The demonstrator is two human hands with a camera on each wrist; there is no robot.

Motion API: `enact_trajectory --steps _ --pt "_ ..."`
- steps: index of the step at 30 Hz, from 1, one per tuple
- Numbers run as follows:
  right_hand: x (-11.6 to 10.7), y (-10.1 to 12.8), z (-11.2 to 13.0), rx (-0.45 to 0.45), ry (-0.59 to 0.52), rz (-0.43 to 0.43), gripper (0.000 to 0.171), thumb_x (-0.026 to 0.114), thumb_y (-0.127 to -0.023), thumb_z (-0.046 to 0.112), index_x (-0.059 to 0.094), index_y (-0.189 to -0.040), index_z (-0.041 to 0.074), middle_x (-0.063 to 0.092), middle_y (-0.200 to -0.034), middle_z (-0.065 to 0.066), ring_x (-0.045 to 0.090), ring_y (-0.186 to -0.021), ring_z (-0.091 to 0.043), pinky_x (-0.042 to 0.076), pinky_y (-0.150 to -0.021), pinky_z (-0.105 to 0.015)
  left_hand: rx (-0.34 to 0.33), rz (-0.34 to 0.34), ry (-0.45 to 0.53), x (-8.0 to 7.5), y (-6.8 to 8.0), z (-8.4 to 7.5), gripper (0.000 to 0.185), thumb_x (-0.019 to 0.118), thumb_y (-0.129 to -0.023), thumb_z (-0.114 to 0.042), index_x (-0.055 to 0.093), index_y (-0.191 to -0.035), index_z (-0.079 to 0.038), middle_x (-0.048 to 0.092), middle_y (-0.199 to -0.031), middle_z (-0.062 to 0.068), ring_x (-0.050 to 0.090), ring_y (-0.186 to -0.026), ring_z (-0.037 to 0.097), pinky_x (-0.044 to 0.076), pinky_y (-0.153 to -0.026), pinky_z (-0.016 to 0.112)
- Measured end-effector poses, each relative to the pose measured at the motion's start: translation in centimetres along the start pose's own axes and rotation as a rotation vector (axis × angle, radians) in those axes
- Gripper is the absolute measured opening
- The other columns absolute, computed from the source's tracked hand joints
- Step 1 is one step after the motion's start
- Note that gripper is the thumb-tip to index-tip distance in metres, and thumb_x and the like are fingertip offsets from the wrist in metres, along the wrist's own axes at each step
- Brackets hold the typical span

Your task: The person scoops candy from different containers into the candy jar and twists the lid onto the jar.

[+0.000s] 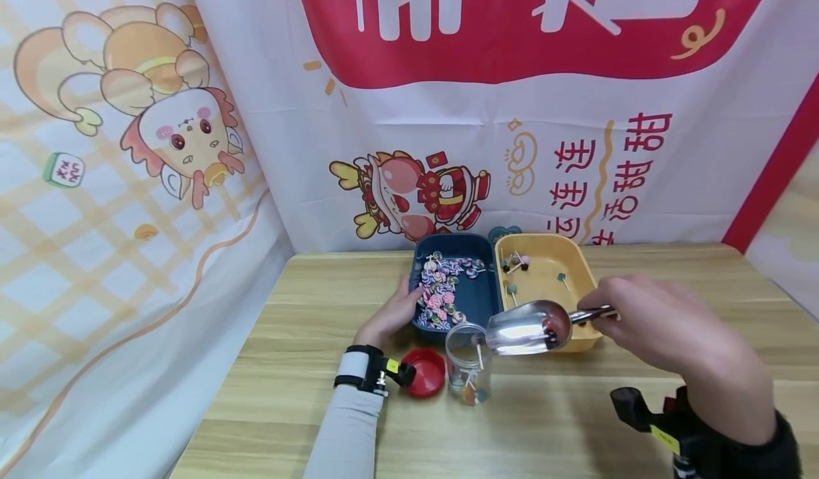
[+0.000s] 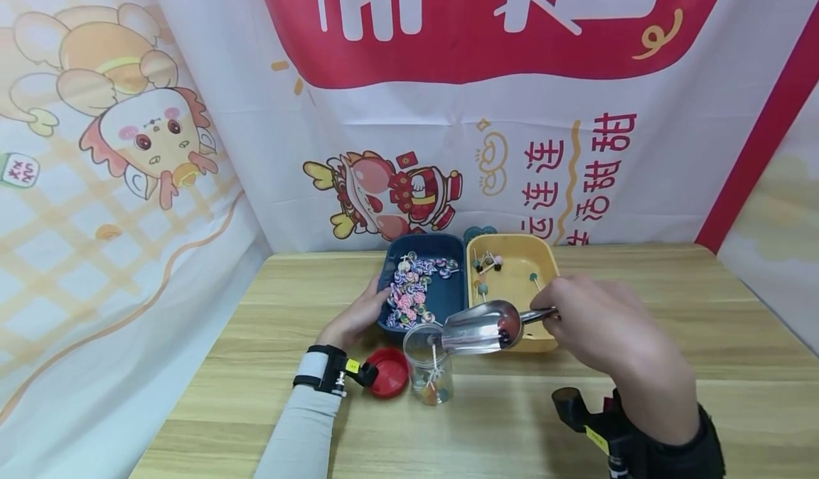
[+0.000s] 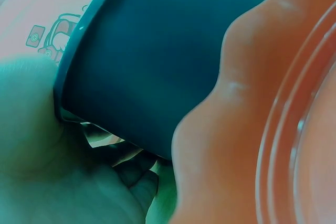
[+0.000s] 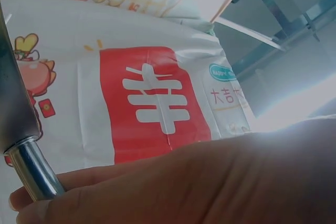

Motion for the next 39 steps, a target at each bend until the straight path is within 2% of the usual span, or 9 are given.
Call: enact_trajectory --steps 5,12,25,33,37,39 --pt "-0.3 0.0 0.0 0.005 0.014 -0.028 0.019 0.079 -0.087 0.015 0.081 -0.105 0.022 0.073 -0.098 0.003 0.062 -0.084 -0.017 0.047 -0.06 -0.035 0.017 -0.008 -0.012 -0.1 -0.1 -0.4 0.057 0.035 -0.111 -0.034 0.017 -0.164 -0.019 0.023 -0.168 0.012 0.013 -0.156 0.035 0.01 -0.122 0.063" --pt "-0.7 -0.1 0.2 0.019 -0.018 -0.026 0.02 0.077 -0.089 0.014 0.081 -0.108 0.021 0.066 -0.092 0.004 0.053 -0.076 -0.017 0.038 -0.056 -0.031 -0.009 -0.009 -0.006 -0.2 -0.3 -0.4 0.059 0.035 -0.111 -0.036 0.015 -0.164 -0.021 0.022 -0.169 0.01 0.012 -0.156 0.035 0.009 -0.122 0.065" --pt "-0.6 0.0 0.4 0.005 -0.03 -0.037 0.019 0.078 -0.088 0.015 0.081 -0.106 0.02 0.062 -0.086 0.006 0.05 -0.072 -0.016 0.037 -0.055 -0.031 0.009 -0.001 -0.014 -0.1 -0.3 -0.4 0.058 0.035 -0.111 -0.035 0.015 -0.164 -0.02 0.02 -0.169 0.01 0.012 -0.156 0.034 0.009 -0.123 0.063" --pt "-0.5 0.4 0.1 -0.016 -0.027 -0.085 0.019 0.079 -0.087 0.012 0.081 -0.104 0.02 0.061 -0.085 0.007 0.049 -0.07 -0.014 0.036 -0.055 -0.031 0.014 0.003 -0.003 0.0 -0.1 -0.2 0.058 0.035 -0.111 -0.033 0.015 -0.164 -0.018 0.021 -0.169 0.012 0.012 -0.156 0.035 0.01 -0.122 0.064" --pt "-0.6 0.5 -0.6 -0.007 -0.053 -0.1 0.019 0.079 -0.087 0.01 0.081 -0.104 0.016 0.061 -0.083 0.006 0.049 -0.071 -0.015 0.039 -0.057 -0.031 0.005 0.001 0.005 0.0 -0.2 -0.1 0.057 0.035 -0.112 -0.032 0.017 -0.163 -0.018 0.024 -0.167 0.013 0.015 -0.155 0.036 0.01 -0.122 0.064" --pt "-0.6 0.6 -1.2 -0.01 -0.069 -0.108 0.018 0.078 -0.087 0.008 0.081 -0.104 0.012 0.065 -0.085 0.005 0.053 -0.073 -0.015 0.044 -0.06 -0.033 0.004 -0.002 0.007 0.0 -0.2 -0.1 0.056 0.034 -0.112 -0.032 0.017 -0.163 -0.017 0.025 -0.167 0.013 0.015 -0.155 0.036 0.01 -0.122 0.065"
Point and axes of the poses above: each hand's wrist, its own y-axis away from the middle knuckle, its own x-axis out of the palm, z = x × y, the point moved 4 cm from there along -y, towards the middle knuckle
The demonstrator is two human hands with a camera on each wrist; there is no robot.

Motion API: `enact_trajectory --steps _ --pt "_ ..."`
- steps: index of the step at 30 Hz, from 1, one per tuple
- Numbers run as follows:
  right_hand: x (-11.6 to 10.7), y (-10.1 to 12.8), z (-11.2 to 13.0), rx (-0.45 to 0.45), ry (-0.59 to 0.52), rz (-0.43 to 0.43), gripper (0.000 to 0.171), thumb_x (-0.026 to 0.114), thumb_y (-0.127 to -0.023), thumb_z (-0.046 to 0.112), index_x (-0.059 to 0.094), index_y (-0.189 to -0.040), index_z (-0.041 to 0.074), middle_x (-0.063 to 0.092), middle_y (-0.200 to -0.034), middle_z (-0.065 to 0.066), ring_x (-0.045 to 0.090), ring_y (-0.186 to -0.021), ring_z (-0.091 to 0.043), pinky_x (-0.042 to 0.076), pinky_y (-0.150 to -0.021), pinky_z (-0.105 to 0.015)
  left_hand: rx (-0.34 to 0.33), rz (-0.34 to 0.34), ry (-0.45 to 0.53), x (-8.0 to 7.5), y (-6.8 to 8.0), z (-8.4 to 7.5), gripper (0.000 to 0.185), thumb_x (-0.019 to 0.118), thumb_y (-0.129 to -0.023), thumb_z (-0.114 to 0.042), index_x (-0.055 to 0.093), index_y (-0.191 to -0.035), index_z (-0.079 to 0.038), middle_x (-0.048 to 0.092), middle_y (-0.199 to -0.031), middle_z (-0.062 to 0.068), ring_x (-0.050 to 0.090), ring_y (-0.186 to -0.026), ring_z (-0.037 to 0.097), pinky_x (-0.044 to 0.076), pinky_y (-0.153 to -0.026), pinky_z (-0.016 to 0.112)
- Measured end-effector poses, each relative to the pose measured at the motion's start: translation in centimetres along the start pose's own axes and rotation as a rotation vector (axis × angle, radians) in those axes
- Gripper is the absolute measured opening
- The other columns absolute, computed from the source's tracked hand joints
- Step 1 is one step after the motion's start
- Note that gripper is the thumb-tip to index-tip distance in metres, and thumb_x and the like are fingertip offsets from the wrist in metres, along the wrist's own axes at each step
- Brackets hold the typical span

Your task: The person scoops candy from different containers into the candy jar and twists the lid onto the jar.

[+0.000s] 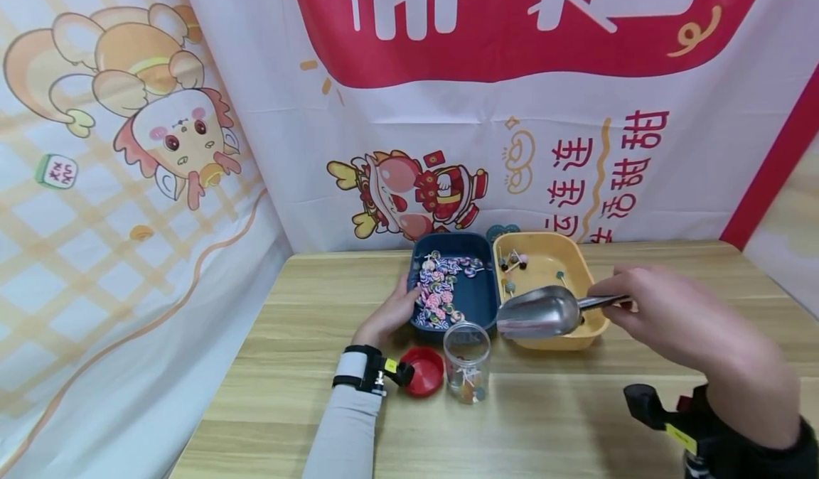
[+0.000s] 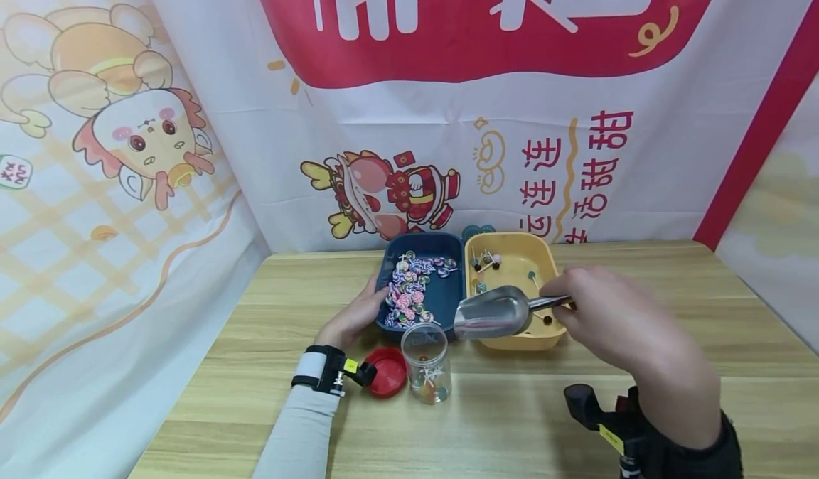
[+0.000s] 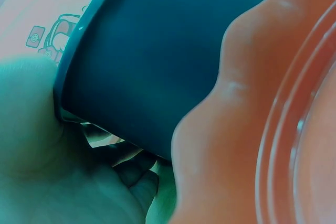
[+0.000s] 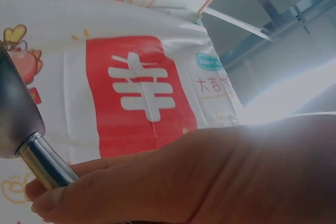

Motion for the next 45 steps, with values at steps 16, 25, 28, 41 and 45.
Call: enact_trajectory --steps 16,25,28,41,45 --pt "2.6 -3.4 -5.2 0.119 -0.016 0.179 0.017 0.062 -0.098 0.01 0.074 -0.101 -0.002 0.06 -0.08 -0.003 0.052 -0.072 -0.021 0.045 -0.062 -0.034 -0.002 0.014 0.007 0.2 0.1 0.3 0.061 0.035 -0.111 -0.033 0.011 -0.165 -0.019 0.017 -0.17 0.011 0.01 -0.156 0.035 0.007 -0.122 0.064" --pt "5.7 -7.1 -5.7 0.073 -0.046 0.19 0.019 0.05 -0.096 -0.001 0.068 -0.101 -0.006 0.056 -0.08 -0.007 0.05 -0.069 -0.021 0.042 -0.061 -0.033 0.004 0.013 0.005 0.1 0.0 -0.2 0.06 0.035 -0.112 -0.033 0.011 -0.165 -0.019 0.018 -0.17 0.012 0.011 -0.156 0.035 0.008 -0.122 0.064" --pt "6.6 -7.9 -5.9 0.056 -0.032 0.158 0.017 0.051 -0.095 -0.002 0.066 -0.1 -0.006 0.058 -0.081 -0.009 0.051 -0.071 -0.022 0.044 -0.063 -0.036 -0.004 0.016 0.003 0.1 0.1 -0.3 0.059 0.035 -0.111 -0.034 0.013 -0.165 -0.02 0.019 -0.169 0.011 0.011 -0.156 0.035 0.009 -0.122 0.065" --pt "10.1 -10.3 -5.8 0.081 -0.006 0.154 0.017 0.052 -0.095 -0.002 0.068 -0.099 -0.006 0.063 -0.084 -0.012 0.058 -0.074 -0.024 0.051 -0.065 -0.039 0.001 0.011 0.009 0.1 0.0 0.1 0.06 0.035 -0.111 -0.032 0.012 -0.165 -0.019 0.018 -0.17 0.012 0.011 -0.156 0.035 0.008 -0.123 0.063" --pt "10.7 -10.4 -6.1 0.11 -0.022 0.161 0.017 0.05 -0.094 -0.002 0.066 -0.096 -0.005 0.062 -0.083 -0.013 0.059 -0.071 -0.024 0.05 -0.061 -0.036 -0.007 0.007 0.013 0.1 0.1 0.1 0.06 0.035 -0.111 -0.032 0.012 -0.165 -0.02 0.019 -0.17 0.012 0.011 -0.156 0.035 0.008 -0.123 0.063"
Point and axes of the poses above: each hand's wrist, its own y-axis away from the middle knuckle, its own x-axis out of the palm, z = x × y, the point moved 4 cm from there along -y, towards the middle knuckle
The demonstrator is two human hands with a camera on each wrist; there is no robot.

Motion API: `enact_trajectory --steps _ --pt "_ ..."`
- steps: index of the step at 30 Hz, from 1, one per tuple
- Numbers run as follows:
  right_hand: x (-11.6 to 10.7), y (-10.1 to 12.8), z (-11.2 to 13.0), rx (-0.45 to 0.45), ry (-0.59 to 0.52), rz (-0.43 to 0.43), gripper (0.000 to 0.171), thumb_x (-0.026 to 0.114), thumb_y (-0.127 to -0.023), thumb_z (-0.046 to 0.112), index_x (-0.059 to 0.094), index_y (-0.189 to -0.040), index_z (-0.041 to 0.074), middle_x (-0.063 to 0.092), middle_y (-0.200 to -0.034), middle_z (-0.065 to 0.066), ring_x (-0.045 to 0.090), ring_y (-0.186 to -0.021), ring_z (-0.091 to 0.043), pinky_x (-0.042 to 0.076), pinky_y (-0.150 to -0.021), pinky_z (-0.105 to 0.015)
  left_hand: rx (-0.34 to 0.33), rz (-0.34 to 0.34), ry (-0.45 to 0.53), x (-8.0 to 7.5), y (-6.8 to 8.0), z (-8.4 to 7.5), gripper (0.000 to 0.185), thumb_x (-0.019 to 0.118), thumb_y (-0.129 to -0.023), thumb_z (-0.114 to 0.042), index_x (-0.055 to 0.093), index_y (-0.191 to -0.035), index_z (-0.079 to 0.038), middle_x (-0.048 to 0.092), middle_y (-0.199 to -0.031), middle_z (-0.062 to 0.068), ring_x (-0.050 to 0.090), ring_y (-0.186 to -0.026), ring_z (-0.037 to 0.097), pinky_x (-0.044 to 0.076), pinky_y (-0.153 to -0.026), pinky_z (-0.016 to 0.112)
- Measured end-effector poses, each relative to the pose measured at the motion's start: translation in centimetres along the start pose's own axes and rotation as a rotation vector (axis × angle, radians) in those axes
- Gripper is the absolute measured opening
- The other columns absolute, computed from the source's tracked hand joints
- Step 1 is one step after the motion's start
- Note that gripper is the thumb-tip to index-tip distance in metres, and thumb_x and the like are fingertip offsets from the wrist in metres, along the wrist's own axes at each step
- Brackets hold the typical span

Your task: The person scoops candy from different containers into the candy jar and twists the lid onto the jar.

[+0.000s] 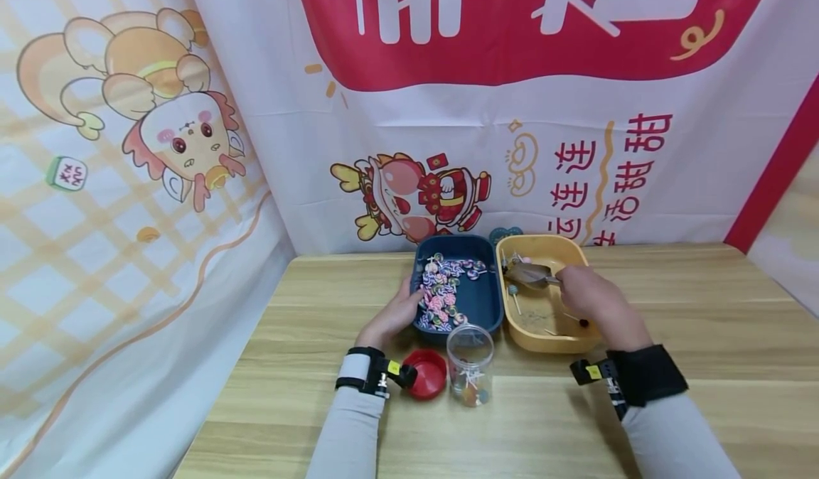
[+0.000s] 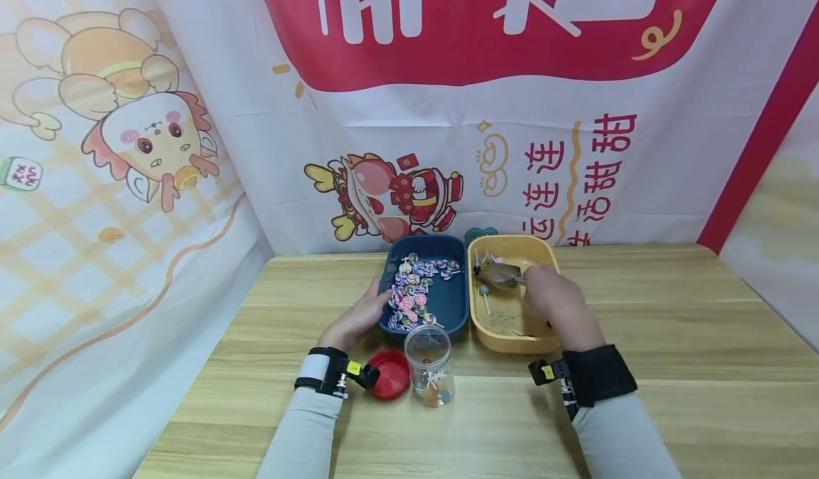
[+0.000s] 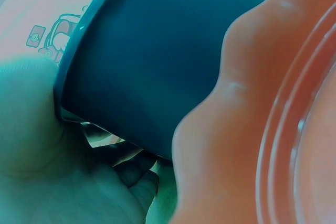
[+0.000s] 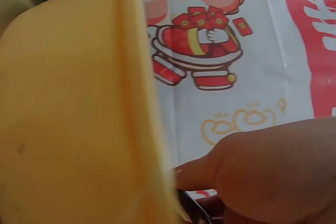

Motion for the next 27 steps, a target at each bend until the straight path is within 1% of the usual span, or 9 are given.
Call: enact_trajectory --steps 4,8,10,12,16,18,21,25,27 --pt "0.6 -0.3 -0.3 0.03 0.005 0.021 0.017 0.049 -0.095 -0.001 0.065 -0.098 -0.005 0.059 -0.084 -0.013 0.058 -0.071 -0.024 0.049 -0.058 -0.034 -0.003 -0.003 -0.011 0.0 0.2 -0.1 0.06 0.036 -0.111 -0.033 0.012 -0.165 -0.02 0.018 -0.17 0.011 0.011 -0.156 0.035 0.008 -0.123 0.063" --pt "0.8 -0.4 -0.5 0.058 0.042 0.024 0.022 0.051 -0.096 0.002 0.064 -0.111 -0.007 0.057 -0.09 -0.015 0.056 -0.077 -0.027 0.049 -0.063 -0.037 -0.01 -0.005 -0.012 0.1 0.3 -0.1 0.06 0.036 -0.111 -0.035 0.012 -0.165 -0.02 0.019 -0.17 0.011 0.012 -0.156 0.035 0.009 -0.122 0.064" --pt "1.0 -0.3 -0.4 0.046 0.035 0.012 0.026 0.05 -0.096 0.002 0.061 -0.116 -0.01 0.055 -0.095 -0.019 0.055 -0.081 -0.03 0.05 -0.067 -0.041 -0.01 -0.005 -0.007 0.1 0.3 0.0 0.06 0.036 -0.111 -0.035 0.012 -0.165 -0.02 0.019 -0.17 0.011 0.012 -0.156 0.035 0.009 -0.122 0.065" --pt "1.2 -0.4 -0.3 -0.003 0.031 -0.004 0.026 0.05 -0.096 0.003 0.059 -0.115 -0.013 0.054 -0.097 -0.023 0.055 -0.085 -0.033 0.051 -0.073 -0.045 -0.01 -0.005 -0.003 0.1 0.2 0.0 0.061 0.035 -0.111 -0.035 0.012 -0.165 -0.02 0.019 -0.17 0.011 0.012 -0.156 0.034 0.009 -0.122 0.064" --pt "2.0 -0.5 0.1 -0.081 -0.014 0.021 0.028 0.048 -0.097 0.004 0.053 -0.115 -0.017 0.055 -0.102 -0.027 0.055 -0.092 -0.035 0.051 -0.084 -0.049 -0.01 -0.006 0.002 -0.1 0.3 0.0 0.061 0.036 -0.111 -0.035 0.012 -0.165 -0.02 0.019 -0.17 0.01 0.012 -0.156 0.034 0.008 -0.122 0.064" --pt "2.3 -0.6 0.0 -0.074 -0.037 0.054 0.03 0.046 -0.098 0.004 0.05 -0.119 -0.018 0.057 -0.103 -0.027 0.056 -0.093 -0.034 0.051 -0.085 -0.049 -0.013 -0.008 -0.003 -0.1 0.3 0.0 0.062 0.036 -0.111 -0.036 0.012 -0.165 -0.021 0.019 -0.17 0.01 0.012 -0.156 0.034 0.008 -0.122 0.064" --pt "2.6 -0.7 -0.3 -0.051 -0.074 0.102 0.035 0.045 -0.098 0.005 0.045 -0.123 -0.018 0.058 -0.104 -0.026 0.057 -0.092 -0.033 0.051 -0.086 -0.049 -0.015 -0.008 -0.008 -0.1 0.4 -0.1 0.061 0.036 -0.111 -0.036 0.012 -0.165 -0.021 0.019 -0.17 0.01 0.012 -0.156 0.034 0.008 -0.122 0.065" --pt "2.8 -0.6 -0.4 -0.067 -0.133 0.132 0.036 0.049 -0.093 0.002 0.043 -0.122 -0.02 0.058 -0.101 -0.024 0.056 -0.089 -0.031 0.051 -0.083 -0.047 -0.018 0.0 0.0 -0.1 0.4 -0.2 0.061 0.036 -0.111 -0.036 0.012 -0.165 -0.021 0.019 -0.17 0.01 0.012 -0.156 0.034 0.009 -0.122 0.065" --pt "2.8 -0.5 -0.6 -0.071 -0.163 0.144 0.04 0.05 -0.092 0.002 0.042 -0.124 -0.021 0.057 -0.102 -0.024 0.056 -0.088 -0.031 0.05 -0.081 -0.044 -0.022 0.005 0.004 -0.1 0.4 -0.2 0.061 0.036 -0.111 -0.036 0.012 -0.165 -0.021 0.018 -0.17 0.01 0.012 -0.156 0.034 0.008 -0.122 0.065"
Point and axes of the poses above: each hand's wrist, its own y-axis away from the middle knuckle, its own x-axis out of the palm, z = x × y, the point moved 4 cm from there along -y, towards the middle knuckle
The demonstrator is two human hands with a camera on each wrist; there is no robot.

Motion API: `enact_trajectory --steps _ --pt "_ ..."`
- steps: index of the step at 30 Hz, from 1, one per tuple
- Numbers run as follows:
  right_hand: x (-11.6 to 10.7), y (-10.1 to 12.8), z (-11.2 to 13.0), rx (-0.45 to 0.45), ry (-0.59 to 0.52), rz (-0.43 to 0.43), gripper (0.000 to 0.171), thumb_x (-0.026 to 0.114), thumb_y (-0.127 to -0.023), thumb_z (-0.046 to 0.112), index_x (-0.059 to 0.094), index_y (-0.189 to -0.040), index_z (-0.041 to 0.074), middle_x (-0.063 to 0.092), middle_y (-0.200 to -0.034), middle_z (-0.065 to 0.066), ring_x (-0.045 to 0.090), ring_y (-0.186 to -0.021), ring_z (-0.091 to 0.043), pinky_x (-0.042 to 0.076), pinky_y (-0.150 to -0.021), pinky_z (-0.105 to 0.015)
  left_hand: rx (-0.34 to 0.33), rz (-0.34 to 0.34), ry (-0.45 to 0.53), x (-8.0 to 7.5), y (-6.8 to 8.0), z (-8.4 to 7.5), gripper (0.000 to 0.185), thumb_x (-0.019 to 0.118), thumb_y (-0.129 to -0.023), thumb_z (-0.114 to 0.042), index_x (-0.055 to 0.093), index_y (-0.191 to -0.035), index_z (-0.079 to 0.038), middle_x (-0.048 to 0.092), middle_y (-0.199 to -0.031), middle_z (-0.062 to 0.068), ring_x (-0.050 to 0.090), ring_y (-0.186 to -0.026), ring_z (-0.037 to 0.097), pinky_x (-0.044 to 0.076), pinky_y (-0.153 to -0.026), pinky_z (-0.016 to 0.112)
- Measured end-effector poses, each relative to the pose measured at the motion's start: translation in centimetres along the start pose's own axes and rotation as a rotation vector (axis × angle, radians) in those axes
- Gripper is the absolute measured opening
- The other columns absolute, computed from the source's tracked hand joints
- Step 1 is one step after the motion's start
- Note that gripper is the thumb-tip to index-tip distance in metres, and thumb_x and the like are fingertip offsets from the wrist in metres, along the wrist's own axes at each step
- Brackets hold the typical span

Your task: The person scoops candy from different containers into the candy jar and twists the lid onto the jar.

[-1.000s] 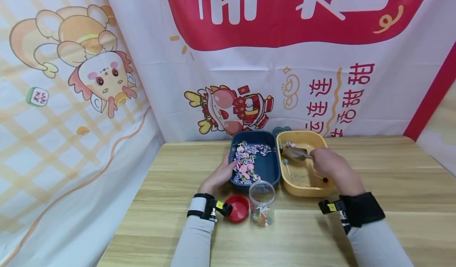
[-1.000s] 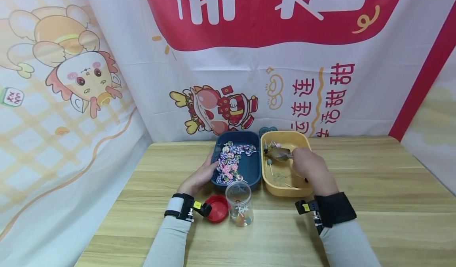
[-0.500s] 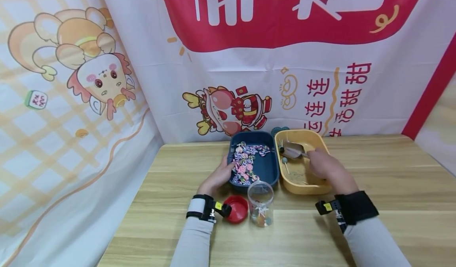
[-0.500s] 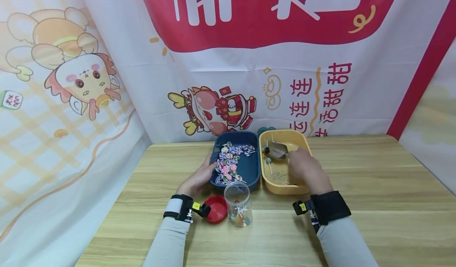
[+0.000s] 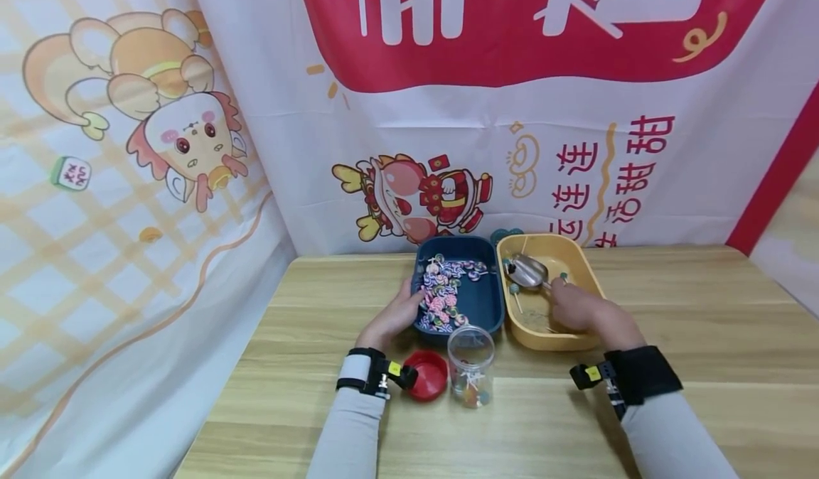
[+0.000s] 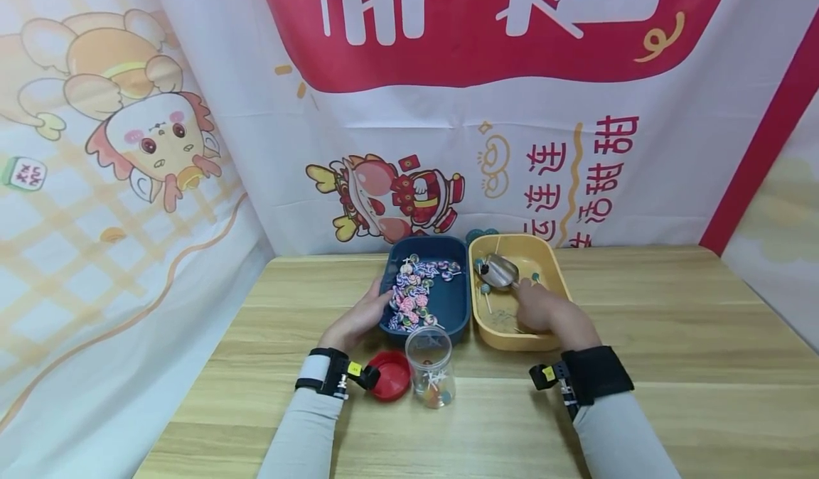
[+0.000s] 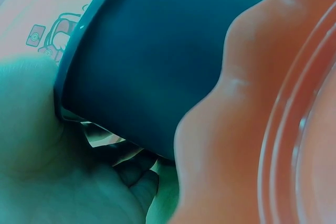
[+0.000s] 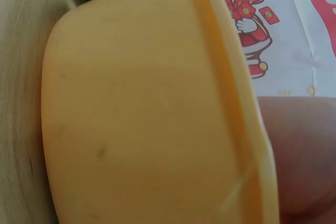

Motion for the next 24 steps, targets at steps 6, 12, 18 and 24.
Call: enact_trajectory --steps 6,12,18,24 --pt "-0.1 0.3 -0.5 0.028 -0.108 0.048 0.051 0.046 -0.095 0.002 0.031 -0.136 -0.024 0.054 -0.112 -0.029 0.055 -0.091 -0.031 0.047 -0.074 -0.037 0.011 0.005 -0.007 0.1 -0.1 -0.2 0.061 0.035 -0.111 -0.035 0.01 -0.165 -0.021 0.017 -0.17 0.01 0.012 -0.156 0.034 0.009 -0.122 0.064" --pt "-0.3 0.4 -0.4 0.032 -0.171 0.072 0.054 0.039 -0.099 0.003 0.022 -0.143 -0.023 0.051 -0.109 -0.028 0.052 -0.079 -0.027 0.044 -0.067 -0.034 0.008 -0.003 -0.011 -0.1 -0.1 -0.1 0.061 0.036 -0.111 -0.035 0.011 -0.165 -0.021 0.017 -0.17 0.01 0.01 -0.156 0.034 0.009 -0.122 0.063" --pt "-0.8 0.9 -0.5 0.059 -0.268 0.085 0.037 0.04 -0.098 0.005 0.034 -0.13 -0.013 0.049 -0.088 -0.014 0.049 -0.069 -0.023 0.044 -0.062 -0.035 0.027 -0.007 -0.023 -0.2 0.0 0.1 0.06 0.036 -0.111 -0.034 0.012 -0.165 -0.019 0.018 -0.17 0.012 0.011 -0.156 0.035 0.009 -0.122 0.064" --pt "-2.9 2.5 -0.1 0.023 -0.292 -0.004 0.032 0.038 -0.101 0.006 0.04 -0.13 -0.008 0.052 -0.092 -0.015 0.048 -0.07 -0.023 0.044 -0.062 -0.035 0.029 0.002 -0.006 0.0 -0.2 0.0 0.06 0.036 -0.111 -0.034 0.013 -0.165 -0.018 0.02 -0.169 0.013 0.012 -0.156 0.036 0.01 -0.122 0.063"
Point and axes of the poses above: each hand's wrist, its own y-axis away from the middle knuckle, its own x-axis out of the palm, z = x × y, the point moved 4 cm from there along -y, towards the middle knuckle
